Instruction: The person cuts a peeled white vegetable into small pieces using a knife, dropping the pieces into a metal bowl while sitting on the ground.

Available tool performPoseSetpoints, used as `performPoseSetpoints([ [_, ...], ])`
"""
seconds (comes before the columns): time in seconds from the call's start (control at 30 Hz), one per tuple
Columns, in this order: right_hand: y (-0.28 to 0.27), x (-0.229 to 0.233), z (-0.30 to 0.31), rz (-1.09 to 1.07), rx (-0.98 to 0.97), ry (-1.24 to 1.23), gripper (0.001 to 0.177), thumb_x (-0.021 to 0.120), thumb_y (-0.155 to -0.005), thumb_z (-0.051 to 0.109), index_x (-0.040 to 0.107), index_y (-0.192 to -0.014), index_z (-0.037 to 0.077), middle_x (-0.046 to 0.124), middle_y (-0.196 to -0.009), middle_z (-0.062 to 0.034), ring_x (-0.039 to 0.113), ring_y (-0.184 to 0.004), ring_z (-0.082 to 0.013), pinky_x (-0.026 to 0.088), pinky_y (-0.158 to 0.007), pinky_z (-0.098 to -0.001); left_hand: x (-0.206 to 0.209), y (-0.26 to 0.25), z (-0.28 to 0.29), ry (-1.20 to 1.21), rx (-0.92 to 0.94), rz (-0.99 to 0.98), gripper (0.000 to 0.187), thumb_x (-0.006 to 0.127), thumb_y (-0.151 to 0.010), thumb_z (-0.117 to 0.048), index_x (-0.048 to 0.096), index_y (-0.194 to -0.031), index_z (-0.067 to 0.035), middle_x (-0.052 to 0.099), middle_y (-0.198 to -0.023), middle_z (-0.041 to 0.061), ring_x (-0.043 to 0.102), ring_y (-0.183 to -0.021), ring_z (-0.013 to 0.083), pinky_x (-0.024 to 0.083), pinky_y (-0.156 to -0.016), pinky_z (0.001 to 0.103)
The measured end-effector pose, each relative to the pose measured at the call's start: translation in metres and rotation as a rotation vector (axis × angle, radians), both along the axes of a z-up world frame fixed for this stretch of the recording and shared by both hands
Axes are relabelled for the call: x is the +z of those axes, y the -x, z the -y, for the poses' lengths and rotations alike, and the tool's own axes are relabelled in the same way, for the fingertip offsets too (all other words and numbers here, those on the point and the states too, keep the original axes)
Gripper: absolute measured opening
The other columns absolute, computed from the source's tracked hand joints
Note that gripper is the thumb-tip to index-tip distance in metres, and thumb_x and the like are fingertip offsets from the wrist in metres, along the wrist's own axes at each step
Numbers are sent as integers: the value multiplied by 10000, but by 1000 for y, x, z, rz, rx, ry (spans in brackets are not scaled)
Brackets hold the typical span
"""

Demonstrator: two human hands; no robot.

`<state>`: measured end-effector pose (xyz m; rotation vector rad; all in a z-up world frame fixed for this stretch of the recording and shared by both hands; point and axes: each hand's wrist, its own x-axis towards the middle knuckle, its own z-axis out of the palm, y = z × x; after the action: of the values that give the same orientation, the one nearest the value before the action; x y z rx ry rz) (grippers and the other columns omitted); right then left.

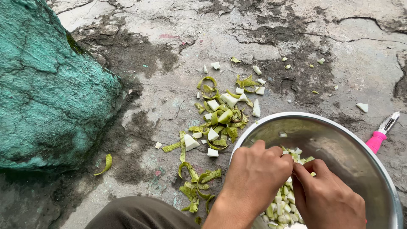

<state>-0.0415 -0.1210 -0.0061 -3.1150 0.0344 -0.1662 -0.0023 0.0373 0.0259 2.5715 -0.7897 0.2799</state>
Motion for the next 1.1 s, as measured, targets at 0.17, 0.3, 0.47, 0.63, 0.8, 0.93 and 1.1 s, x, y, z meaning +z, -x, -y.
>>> performPoseSetpoints([
  [0.17, -6, -3, 20, -80, -97, 1, 257, 678, -889, 345, 730, -1140, 351, 670, -941, 72, 723, -753, -184, 578, -641, -373, 3, 0, 4, 23, 12, 30, 38, 731, -799, -47, 733, -826, -74, 716, -839, 66, 710, -829, 261, 571, -600, 376],
  [0.3, -16, -10, 53, -193, -237, -217, 314, 727, -873, 366, 734, -1168, 257, 729, -1042, 20, 748, -799, -238, 584, -730, -409, 5, -6, 10, 59, 112, -112, 229, 771, -877, -254, 733, -778, -51, 706, -756, 87, 708, -738, 264, 561, -559, 412],
  [0.47, -28, -33, 82, -417, -422, -611, 472, 745, -898, 354, 688, -1289, 94, 747, -887, -107, 752, -746, -216, 581, -717, -368, 13, -12, 26, -11, 340, -701, 257, 690, -980, -318, 799, -933, -90, 735, -740, 100, 727, -668, 220, 572, -693, 371],
  [0.63, -21, -44, 79, -589, -444, -1292, 342, 703, -952, 283, 680, -1133, -6, 587, -726, -94, 532, -549, -160, 447, -455, -359, 12, -10, 27, 507, 469, -926, 466, 821, -808, -290, 710, -1225, -114, 756, -733, 61, 725, -644, 165, 552, -617, 317],
  [0.8, -20, -50, 79, -657, -475, -1765, 295, 621, -1034, 302, 649, -1118, 20, 571, -727, -69, 450, -485, -125, 333, -359, -285, -21, -12, 24, 1256, 439, -1113, 489, 585, -1098, -338, 761, -1155, 114, 760, -910, 132, 714, -780, 160, 574, -666, 284],
  [0.93, -18, -60, 78, -637, -500, -1749, 256, 625, -1012, 268, 662, -1078, 23, 561, -724, -60, 457, -498, -119, 341, -380, -277, -29, -11, 19, 1404, 350, -1335, 384, 610, -912, -73, 636, -1260, 87, 750, -1056, 151, 768, -892, 226, 646, -787, 274],
  [1.1, -14, -60, 75, -580, -497, -1705, 343, 617, -932, 343, 670, -1097, 47, 523, -635, -37, 444, -460, -104, 313, -389, -244, -28, -11, 24, 1380, 277, -1276, 368, 601, -932, 16, 606, -1292, 93, 718, -1133, 183, 750, -946, 243, 654, -807, 318],
])
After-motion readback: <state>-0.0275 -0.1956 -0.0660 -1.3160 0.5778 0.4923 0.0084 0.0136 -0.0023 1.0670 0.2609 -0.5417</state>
